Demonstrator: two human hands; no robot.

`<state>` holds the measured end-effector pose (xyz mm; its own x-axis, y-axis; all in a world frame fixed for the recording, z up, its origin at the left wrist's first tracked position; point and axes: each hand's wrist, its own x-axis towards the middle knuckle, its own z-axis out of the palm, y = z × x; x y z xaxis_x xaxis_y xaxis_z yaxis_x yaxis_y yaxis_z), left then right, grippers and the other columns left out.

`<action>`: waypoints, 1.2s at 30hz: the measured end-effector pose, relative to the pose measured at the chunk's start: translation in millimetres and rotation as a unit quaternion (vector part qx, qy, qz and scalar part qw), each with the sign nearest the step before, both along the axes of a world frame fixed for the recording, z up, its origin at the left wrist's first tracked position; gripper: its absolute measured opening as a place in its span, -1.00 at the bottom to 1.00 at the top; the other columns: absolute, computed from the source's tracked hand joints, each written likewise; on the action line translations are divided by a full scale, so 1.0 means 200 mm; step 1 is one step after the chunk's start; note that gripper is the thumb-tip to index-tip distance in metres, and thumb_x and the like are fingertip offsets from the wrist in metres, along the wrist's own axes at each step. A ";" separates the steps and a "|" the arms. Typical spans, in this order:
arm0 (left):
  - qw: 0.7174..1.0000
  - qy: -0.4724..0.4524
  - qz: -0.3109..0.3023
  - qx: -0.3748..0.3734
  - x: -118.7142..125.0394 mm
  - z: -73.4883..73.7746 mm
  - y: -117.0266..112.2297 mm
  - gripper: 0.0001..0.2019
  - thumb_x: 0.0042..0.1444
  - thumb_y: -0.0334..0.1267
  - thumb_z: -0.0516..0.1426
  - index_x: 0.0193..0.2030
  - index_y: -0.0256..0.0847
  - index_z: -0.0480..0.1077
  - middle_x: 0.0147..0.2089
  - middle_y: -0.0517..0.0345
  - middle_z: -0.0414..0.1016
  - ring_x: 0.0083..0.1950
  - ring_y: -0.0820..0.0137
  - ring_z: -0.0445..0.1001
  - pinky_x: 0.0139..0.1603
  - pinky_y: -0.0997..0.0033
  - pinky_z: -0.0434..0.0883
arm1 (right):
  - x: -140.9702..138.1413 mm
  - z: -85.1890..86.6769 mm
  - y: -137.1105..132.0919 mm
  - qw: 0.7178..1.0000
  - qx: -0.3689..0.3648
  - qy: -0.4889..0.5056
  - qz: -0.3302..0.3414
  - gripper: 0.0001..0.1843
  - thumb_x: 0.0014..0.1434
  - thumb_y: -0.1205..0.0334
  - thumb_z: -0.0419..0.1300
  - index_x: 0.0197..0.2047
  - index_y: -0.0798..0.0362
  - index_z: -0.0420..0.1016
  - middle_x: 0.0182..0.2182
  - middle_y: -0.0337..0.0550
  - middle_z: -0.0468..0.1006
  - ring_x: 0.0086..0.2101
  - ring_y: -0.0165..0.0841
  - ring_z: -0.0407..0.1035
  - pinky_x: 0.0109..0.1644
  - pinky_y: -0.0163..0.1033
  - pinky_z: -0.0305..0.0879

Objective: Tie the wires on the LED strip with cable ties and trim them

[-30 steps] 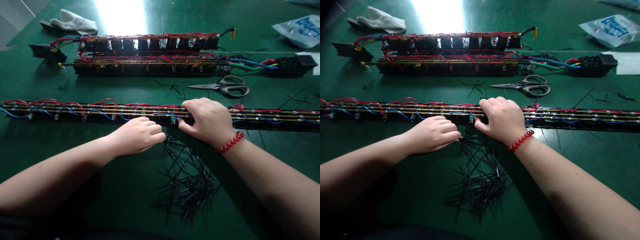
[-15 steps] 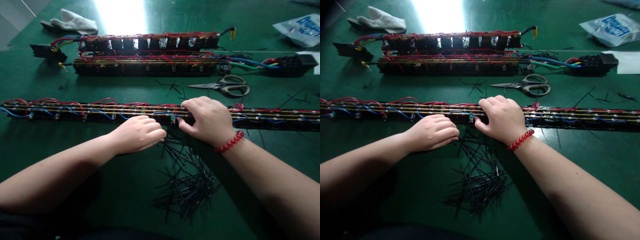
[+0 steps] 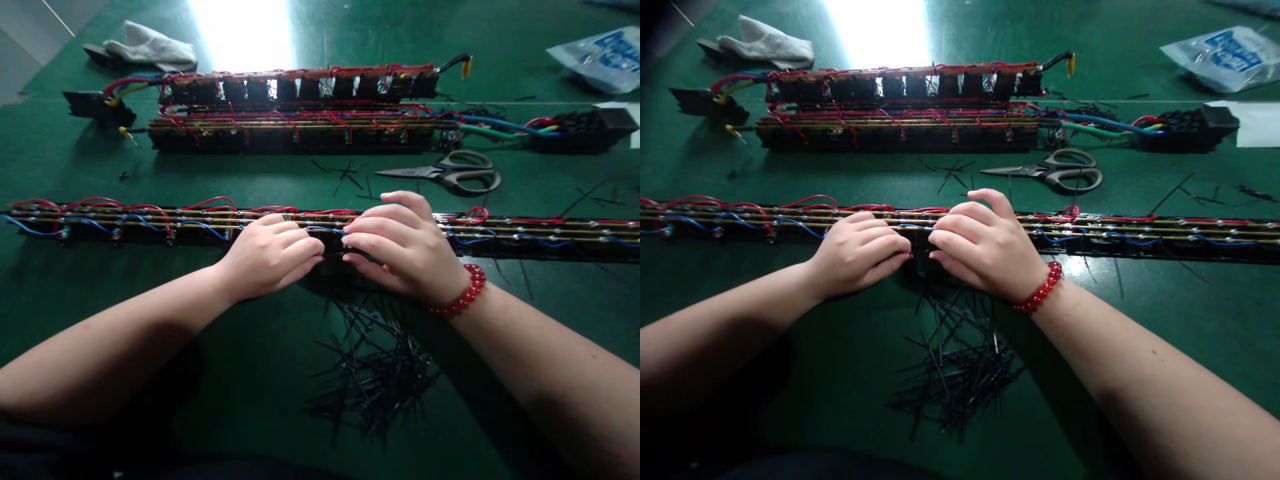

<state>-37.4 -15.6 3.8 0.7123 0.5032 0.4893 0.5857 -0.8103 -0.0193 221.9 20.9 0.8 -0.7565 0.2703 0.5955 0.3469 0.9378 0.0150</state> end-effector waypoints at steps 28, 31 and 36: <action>1.000 0.024 0.007 -0.016 0.00 -0.01 0.00 -0.85 0.39 -0.21 0.10 -0.14 -0.17 0.46 -0.26 0.26 0.64 -0.27 0.41 0.56 -0.18 0.32 0.31 | -0.03 0.00 -0.06 0.912 -0.318 0.254 -0.058 -0.87 0.33 0.35 0.18 -0.09 -0.07 0.42 -0.29 -0.24 0.61 -0.32 -0.36 0.58 -0.20 -0.21 0.54; 0.999 0.021 0.008 -0.029 0.00 -0.01 0.00 -0.85 0.39 -0.22 0.09 -0.15 -0.16 0.47 -0.26 0.26 0.64 -0.26 0.42 0.56 -0.17 0.33 0.31 | -0.03 -0.03 -0.06 0.903 -0.312 0.290 -0.047 -0.84 0.37 0.35 0.12 -0.04 -0.09 0.34 -0.28 -0.25 0.59 -0.35 -0.37 0.58 -0.25 -0.22 0.57; 0.999 0.018 0.002 -0.031 -0.01 -0.01 0.01 -0.84 0.38 -0.24 0.08 -0.14 -0.15 0.49 -0.25 0.25 0.65 -0.25 0.43 0.57 -0.17 0.33 0.31 | 0.00 -0.04 -0.04 0.957 -0.169 0.232 -0.049 -0.82 0.32 0.36 0.13 -0.04 -0.06 0.32 -0.28 -0.20 0.62 -0.33 -0.31 0.60 -0.26 -0.15 0.57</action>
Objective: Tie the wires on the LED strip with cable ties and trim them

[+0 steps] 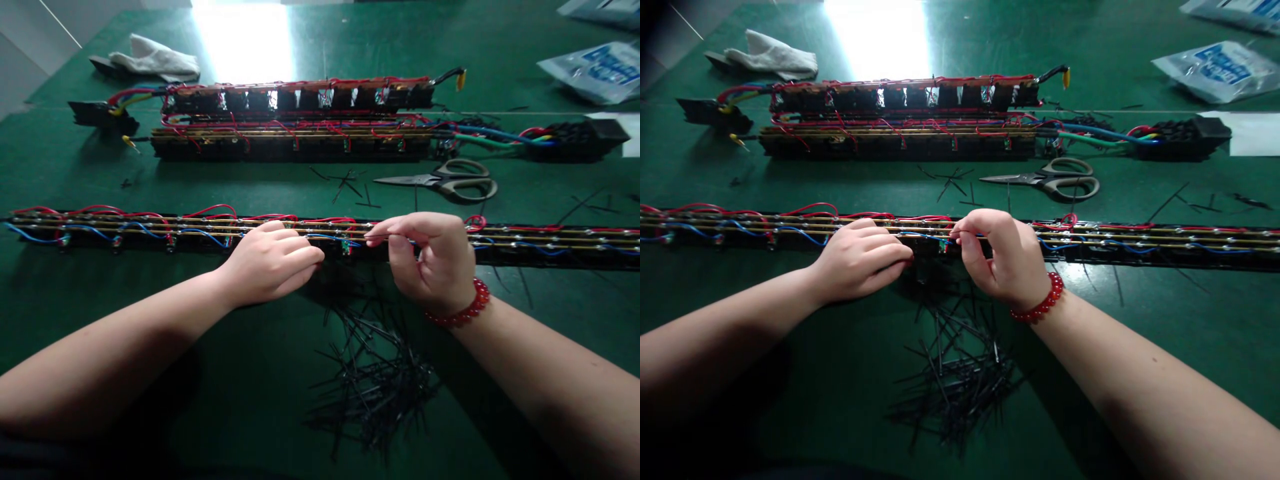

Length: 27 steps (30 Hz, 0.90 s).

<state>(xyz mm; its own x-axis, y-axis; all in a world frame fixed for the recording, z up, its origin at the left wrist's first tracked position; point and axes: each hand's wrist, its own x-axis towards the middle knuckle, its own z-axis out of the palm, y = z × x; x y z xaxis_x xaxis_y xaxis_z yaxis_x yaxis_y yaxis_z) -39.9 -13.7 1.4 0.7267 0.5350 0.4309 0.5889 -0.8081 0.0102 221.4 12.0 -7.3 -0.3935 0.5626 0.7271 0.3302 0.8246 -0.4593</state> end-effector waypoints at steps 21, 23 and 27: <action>1.000 0.006 -0.007 0.010 0.00 0.00 0.00 -0.82 0.39 -0.23 0.07 -0.15 -0.15 0.50 -0.28 0.25 0.64 -0.26 0.42 0.56 -0.19 0.32 0.30 | 0.00 0.04 0.04 0.973 0.159 -0.163 -0.030 -0.87 0.22 0.39 0.16 -0.20 -0.04 0.35 -0.37 -0.17 0.61 -0.33 -0.24 0.49 -0.20 -0.08 0.44; 1.000 0.007 -0.005 0.011 0.00 0.00 0.00 -0.80 0.39 -0.22 0.06 -0.16 -0.14 0.51 -0.28 0.25 0.64 -0.27 0.43 0.56 -0.20 0.32 0.30 | 0.00 0.04 0.05 0.972 0.155 -0.176 -0.001 -0.88 0.20 0.38 0.17 -0.20 -0.03 0.39 -0.34 -0.17 0.63 -0.29 -0.25 0.49 -0.17 -0.09 0.42; 1.000 0.011 -0.004 0.009 0.00 0.00 0.00 -0.80 0.39 -0.22 0.06 -0.16 -0.13 0.51 -0.29 0.25 0.64 -0.27 0.43 0.56 -0.20 0.31 0.30 | -0.01 0.04 0.05 0.972 0.138 -0.188 0.028 -0.90 0.21 0.37 0.19 -0.20 0.00 0.46 -0.29 -0.13 0.65 -0.23 -0.24 0.48 -0.12 -0.10 0.41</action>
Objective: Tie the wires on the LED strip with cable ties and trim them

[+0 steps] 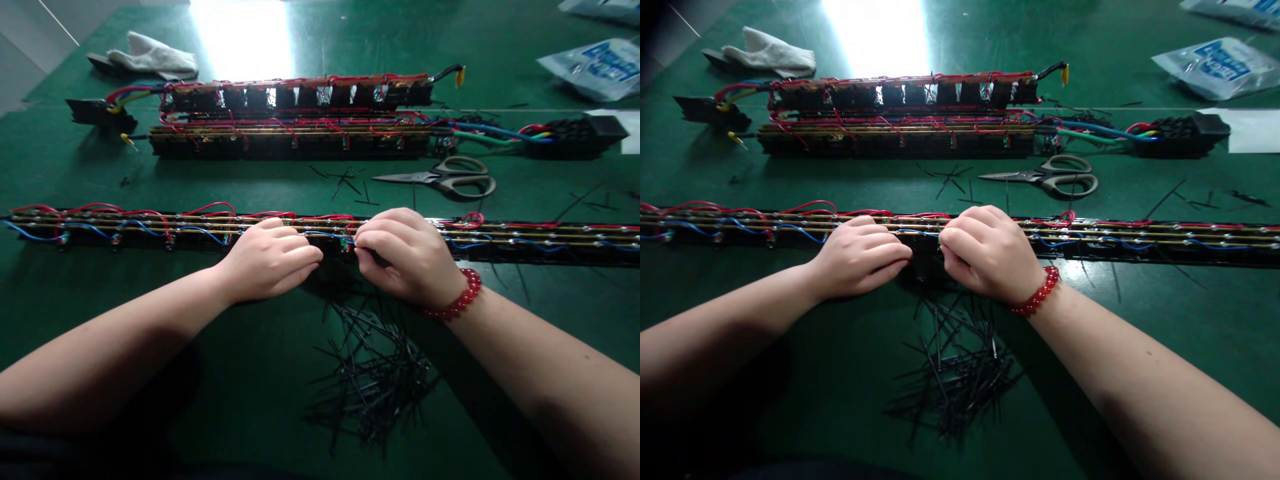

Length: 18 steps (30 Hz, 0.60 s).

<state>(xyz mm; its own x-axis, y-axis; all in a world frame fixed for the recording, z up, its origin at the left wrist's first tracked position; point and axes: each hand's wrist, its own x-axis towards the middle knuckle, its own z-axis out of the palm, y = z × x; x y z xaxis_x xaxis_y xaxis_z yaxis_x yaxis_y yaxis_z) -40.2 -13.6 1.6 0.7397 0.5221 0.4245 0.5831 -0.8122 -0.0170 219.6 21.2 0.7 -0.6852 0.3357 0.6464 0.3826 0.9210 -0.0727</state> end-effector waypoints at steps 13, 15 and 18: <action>0.999 -0.029 0.017 0.000 0.02 0.03 -0.01 -0.80 0.39 -0.24 0.06 -0.16 -0.15 0.52 -0.23 0.18 0.65 -0.21 0.40 0.55 -0.13 0.33 0.38 | 0.00 -0.04 0.02 0.999 -0.012 0.008 -0.033 -0.95 0.29 0.32 0.23 -0.19 0.00 0.51 -0.23 -0.16 0.67 -0.21 -0.26 0.48 -0.08 -0.10 0.37; 0.998 -0.030 0.048 0.036 0.02 0.05 -0.01 -0.81 0.37 -0.24 0.08 -0.15 -0.15 0.52 -0.20 0.14 0.65 -0.18 0.34 0.54 -0.12 0.29 0.39 | 0.00 -0.04 0.02 0.999 -0.011 0.006 -0.032 -0.95 0.29 0.32 0.22 -0.19 0.00 0.51 -0.23 -0.16 0.67 -0.21 -0.26 0.48 -0.08 -0.10 0.36; 0.989 -0.021 0.139 0.055 0.04 0.09 0.02 -0.79 0.36 -0.20 0.08 -0.14 -0.17 0.53 -0.15 0.07 0.65 -0.12 0.25 0.52 -0.11 0.22 0.39 | -0.01 -0.05 0.02 0.999 -0.010 0.007 -0.034 -0.94 0.31 0.33 0.21 -0.20 0.01 0.52 -0.22 -0.15 0.68 -0.21 -0.28 0.47 -0.08 -0.11 0.35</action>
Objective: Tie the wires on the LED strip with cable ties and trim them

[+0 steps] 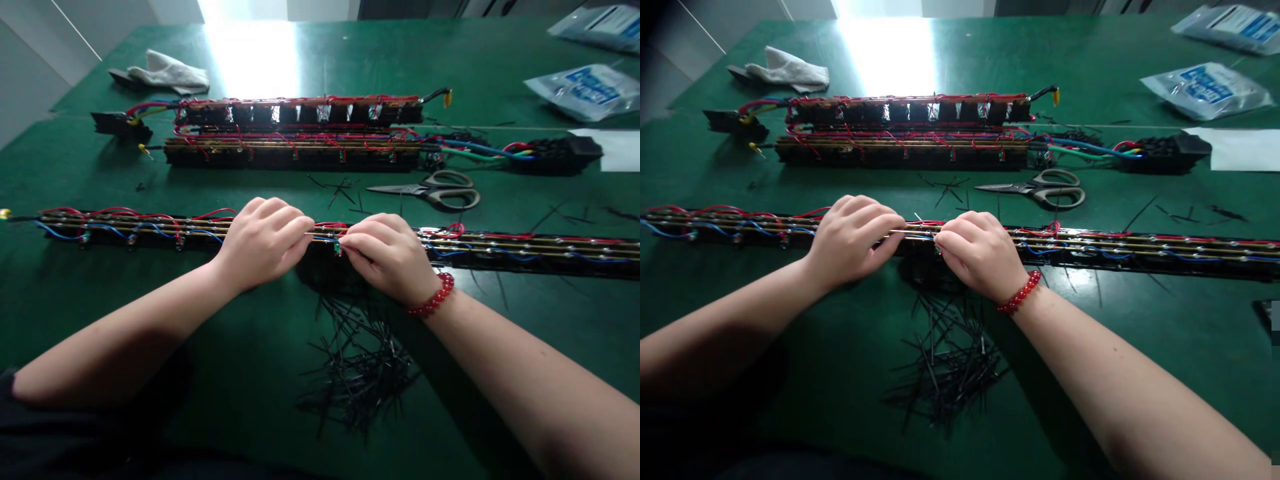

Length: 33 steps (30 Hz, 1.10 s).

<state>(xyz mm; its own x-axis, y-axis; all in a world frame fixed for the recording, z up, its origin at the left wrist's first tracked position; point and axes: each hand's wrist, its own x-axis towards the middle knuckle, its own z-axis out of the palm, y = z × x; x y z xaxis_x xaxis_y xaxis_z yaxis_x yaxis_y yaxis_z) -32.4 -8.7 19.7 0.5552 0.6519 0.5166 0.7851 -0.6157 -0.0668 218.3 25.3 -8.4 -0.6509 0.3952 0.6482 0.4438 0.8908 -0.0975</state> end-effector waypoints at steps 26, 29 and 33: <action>0.961 -0.079 0.121 -0.235 0.13 0.00 0.15 -0.73 0.34 -0.24 0.00 -0.08 -0.10 0.54 -0.02 0.13 0.60 0.03 0.23 0.54 -0.02 0.27 0.41 | -0.01 0.01 0.00 1.000 0.000 0.002 -0.005 -0.95 0.30 0.35 0.21 -0.21 0.05 0.51 -0.21 -0.11 0.67 -0.24 -0.27 0.46 -0.09 -0.11 0.38; 0.959 -0.101 0.117 -0.239 0.12 -0.01 0.15 -0.74 0.32 -0.30 0.00 -0.10 -0.10 0.54 -0.04 0.15 0.59 0.01 0.25 0.53 -0.02 0.28 0.41 | -0.01 0.01 0.00 1.000 0.001 0.004 -0.005 -0.96 0.30 0.35 0.22 -0.21 0.05 0.50 -0.22 -0.12 0.66 -0.24 -0.28 0.46 -0.10 -0.12 0.39; 0.959 -0.143 0.082 -0.230 0.11 -0.01 0.16 -0.78 0.27 -0.34 0.05 -0.13 -0.15 0.53 -0.10 0.13 0.58 -0.06 0.32 0.52 -0.05 0.32 0.42 | -0.01 0.01 0.00 1.000 0.001 0.006 -0.007 -0.97 0.30 0.34 0.23 -0.20 0.04 0.50 -0.22 -0.13 0.66 -0.23 -0.27 0.46 -0.09 -0.11 0.40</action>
<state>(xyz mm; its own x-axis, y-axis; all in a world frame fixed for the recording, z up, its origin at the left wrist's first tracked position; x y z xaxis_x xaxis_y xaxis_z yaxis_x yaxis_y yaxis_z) -10.8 22.7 17.4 0.3051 0.9134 0.2695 0.8195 -0.3960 0.4143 216.6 24.7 -7.1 -0.6381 0.4030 0.6561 0.4549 0.8848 -0.1010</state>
